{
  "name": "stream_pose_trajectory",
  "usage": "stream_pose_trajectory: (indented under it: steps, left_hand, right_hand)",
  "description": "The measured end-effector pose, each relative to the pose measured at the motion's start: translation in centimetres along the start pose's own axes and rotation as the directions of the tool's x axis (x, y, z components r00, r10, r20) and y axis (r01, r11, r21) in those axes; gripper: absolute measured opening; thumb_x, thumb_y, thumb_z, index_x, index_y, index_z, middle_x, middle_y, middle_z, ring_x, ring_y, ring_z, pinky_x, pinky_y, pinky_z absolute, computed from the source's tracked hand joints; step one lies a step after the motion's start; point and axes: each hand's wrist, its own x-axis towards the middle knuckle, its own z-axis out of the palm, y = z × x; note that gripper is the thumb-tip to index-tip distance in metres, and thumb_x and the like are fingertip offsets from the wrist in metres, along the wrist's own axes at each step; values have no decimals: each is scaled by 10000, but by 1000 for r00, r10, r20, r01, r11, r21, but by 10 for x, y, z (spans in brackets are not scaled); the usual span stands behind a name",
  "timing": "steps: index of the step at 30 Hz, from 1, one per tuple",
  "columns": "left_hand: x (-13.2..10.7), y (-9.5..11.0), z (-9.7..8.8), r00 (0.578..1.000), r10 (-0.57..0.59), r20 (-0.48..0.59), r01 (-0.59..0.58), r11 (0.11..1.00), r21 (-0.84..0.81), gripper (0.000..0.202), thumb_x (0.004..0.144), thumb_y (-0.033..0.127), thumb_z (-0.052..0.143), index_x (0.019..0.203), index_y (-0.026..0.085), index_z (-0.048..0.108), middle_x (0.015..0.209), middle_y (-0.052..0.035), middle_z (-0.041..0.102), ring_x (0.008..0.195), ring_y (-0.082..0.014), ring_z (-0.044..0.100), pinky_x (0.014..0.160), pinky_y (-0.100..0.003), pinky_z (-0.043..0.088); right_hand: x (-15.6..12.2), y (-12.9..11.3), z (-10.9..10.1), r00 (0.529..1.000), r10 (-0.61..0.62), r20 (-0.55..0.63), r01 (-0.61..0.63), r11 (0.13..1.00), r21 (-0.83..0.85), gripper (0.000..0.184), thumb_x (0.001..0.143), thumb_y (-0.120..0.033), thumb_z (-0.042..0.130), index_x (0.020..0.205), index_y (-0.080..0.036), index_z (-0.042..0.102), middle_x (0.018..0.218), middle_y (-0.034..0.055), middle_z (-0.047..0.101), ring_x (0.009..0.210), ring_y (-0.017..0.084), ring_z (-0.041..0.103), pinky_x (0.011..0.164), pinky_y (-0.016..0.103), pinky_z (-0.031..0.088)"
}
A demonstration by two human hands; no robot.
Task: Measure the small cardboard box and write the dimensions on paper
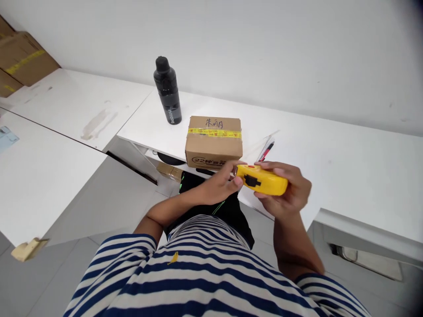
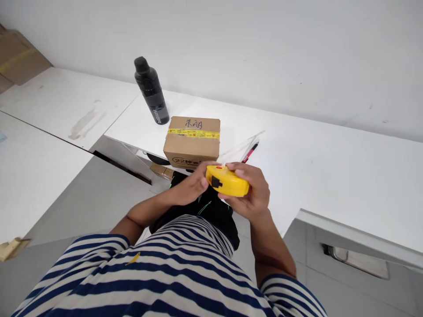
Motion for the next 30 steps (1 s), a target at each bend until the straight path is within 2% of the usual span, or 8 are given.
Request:
stream_pose_trajectory:
  steps: [3, 7, 12, 16, 19, 23, 27, 30]
  left_hand:
    - [11, -39, 25, 980, -150, 131, 188, 913, -361, 945, 725, 966, 625, 1381, 292, 535, 1353, -151, 651, 1231, -303, 665, 973, -432, 545]
    - [20, -62, 40, 945, -285, -157, 188, 872, -451, 788, 750, 835, 756, 1254, 261, 561, 1267, -105, 703, 1178, -255, 696, 1045, -424, 534]
    - [29, -71, 24, 986, -65, -153, 109, 948, 298, 492, 857, 489, 773, 1222, 232, 567, 1328, -138, 691, 1230, -287, 665, 1070, -475, 537]
    - [45, -73, 11, 983, 62, 171, -178, 531, 828, 367, 899, 318, 693, 1235, 185, 630, 1449, -169, 648, 1362, -351, 561, 1171, -510, 439]
    - [62, -72, 7, 987, 19, 162, -158, 361, 919, 429, 942, 433, 683, 1277, 170, 634, 1358, -170, 677, 1289, -346, 576, 1089, -470, 460]
    - [81, -74, 1, 997, -41, 62, -50, 252, 966, 622, 903, 648, 705, 1294, 169, 639, 1309, -179, 677, 1242, -367, 579, 1022, -473, 435]
    - [93, -79, 1, 994, -90, 61, -36, 249, 968, 720, 924, 755, 604, 1323, 158, 652, 1294, -172, 694, 1210, -369, 598, 988, -480, 433]
    - [98, -83, 4, 987, -134, 85, -42, 292, 956, 716, 943, 756, 574, 1325, 159, 675, 1342, -156, 702, 1280, -368, 594, 996, -481, 457]
  right_hand:
    - [-26, 8, 5, 990, 129, -52, -132, 990, -47, 628, 890, -483, 810, 1465, -402, 572, 1232, 86, 709, 1122, 298, 743, 944, 552, 645]
    - [-49, 15, 0, 959, 229, 166, -193, 960, -205, 608, 966, -710, 588, 1461, -358, 618, 1390, 114, 698, 1348, 344, 663, 1222, 678, 429]
    - [-26, 68, -43, 891, 453, 34, -403, 823, -400, 454, 1084, -535, 418, 1387, -330, 687, 1138, 79, 787, 1073, 273, 750, 1033, 518, 567]
    - [14, 138, -68, 694, 715, 86, -258, 358, -897, 554, 1020, -236, 456, 1562, -216, 568, 1190, 206, 737, 925, 302, 702, 879, 496, 519]
    - [31, 168, -75, 567, 764, 309, 52, 342, -938, 543, 982, -105, 453, 1476, -215, 651, 1235, 216, 727, 964, 281, 682, 857, 428, 451]
    - [29, 173, -86, 650, 655, 387, 137, 399, -907, 466, 988, -119, 429, 1353, -166, 714, 1110, 193, 776, 896, 266, 677, 803, 404, 399]
    - [10, 164, -91, 802, 595, 54, -245, 411, -878, 439, 1029, -255, 393, 1370, -173, 658, 1157, 158, 793, 857, 258, 714, 774, 384, 454]
    - [-8, 163, -86, 792, 574, -209, -546, 511, -664, 401, 1010, -337, 452, 1362, -222, 607, 1173, 97, 794, 878, 237, 753, 813, 376, 546]
